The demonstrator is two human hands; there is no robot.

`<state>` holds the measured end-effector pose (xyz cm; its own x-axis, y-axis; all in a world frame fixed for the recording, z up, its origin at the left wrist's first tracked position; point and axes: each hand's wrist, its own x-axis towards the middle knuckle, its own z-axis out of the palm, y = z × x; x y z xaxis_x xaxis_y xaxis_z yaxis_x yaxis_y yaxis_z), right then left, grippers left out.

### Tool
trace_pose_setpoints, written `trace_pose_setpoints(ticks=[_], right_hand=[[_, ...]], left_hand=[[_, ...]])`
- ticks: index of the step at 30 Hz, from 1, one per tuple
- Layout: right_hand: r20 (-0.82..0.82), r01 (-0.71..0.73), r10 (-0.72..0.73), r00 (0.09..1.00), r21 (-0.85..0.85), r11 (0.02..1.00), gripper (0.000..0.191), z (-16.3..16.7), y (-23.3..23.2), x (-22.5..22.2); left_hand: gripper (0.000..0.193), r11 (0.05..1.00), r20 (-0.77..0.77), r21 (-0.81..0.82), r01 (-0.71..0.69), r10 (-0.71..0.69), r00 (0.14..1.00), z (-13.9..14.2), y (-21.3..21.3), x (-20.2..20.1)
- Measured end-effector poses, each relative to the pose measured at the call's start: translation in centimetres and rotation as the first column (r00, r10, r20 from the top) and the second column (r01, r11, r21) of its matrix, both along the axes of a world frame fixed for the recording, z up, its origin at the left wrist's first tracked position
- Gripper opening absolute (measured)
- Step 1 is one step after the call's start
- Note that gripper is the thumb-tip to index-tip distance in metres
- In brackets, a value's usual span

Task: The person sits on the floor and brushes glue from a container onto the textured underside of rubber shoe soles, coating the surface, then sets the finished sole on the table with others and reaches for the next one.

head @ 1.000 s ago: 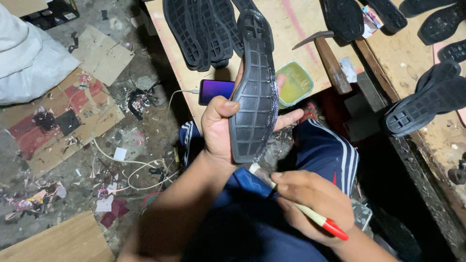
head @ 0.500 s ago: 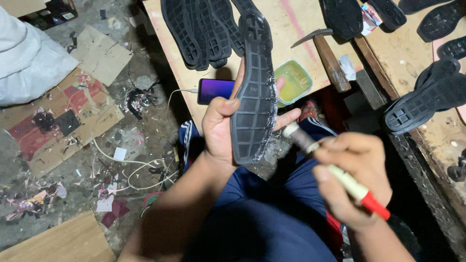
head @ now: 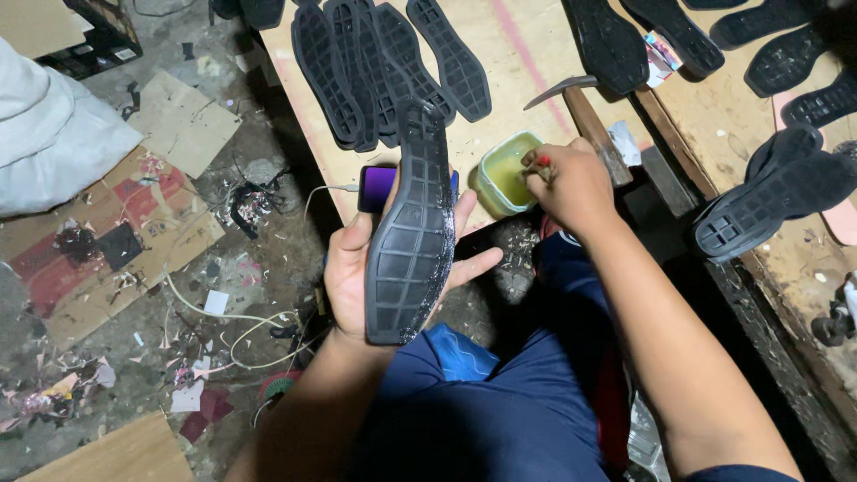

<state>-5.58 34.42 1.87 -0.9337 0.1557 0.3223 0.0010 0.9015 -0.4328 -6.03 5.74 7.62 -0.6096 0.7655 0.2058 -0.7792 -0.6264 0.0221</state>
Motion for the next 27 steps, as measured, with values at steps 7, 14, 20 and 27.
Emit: trace_pose_setpoints(ticks=[7,14,20,27], right_hand=[[-0.302,-0.078,0.071,0.951,-0.014,0.997,0.015,2.3,-0.8,1.8],[-0.161,0.092,-0.164,0.973,-0.383,0.919,0.017,4.0,-2.3,6.1],[0.126,0.152,-0.114,0.985,-0.955,0.256,0.018,5.7,-3.7,8.6],[-0.239,-0.231,-0.043,0.970,-0.963,0.139,0.015,8.6,-10.0,11.9]], left_hand=[[0.072,0.986,-0.032,-0.129,-0.104,0.101,0.994,-0.5,-0.2,-0.4],[0.071,0.986,-0.071,-0.136,-0.096,0.087,0.994,-1.0,0.6,-0.2],[0.066,0.990,-0.070,-0.119,-0.072,0.064,0.996,-1.7,1.8,-0.3],[0.070,0.958,-0.086,-0.256,-0.127,0.108,0.990,-1.3,4.6,0.5]])
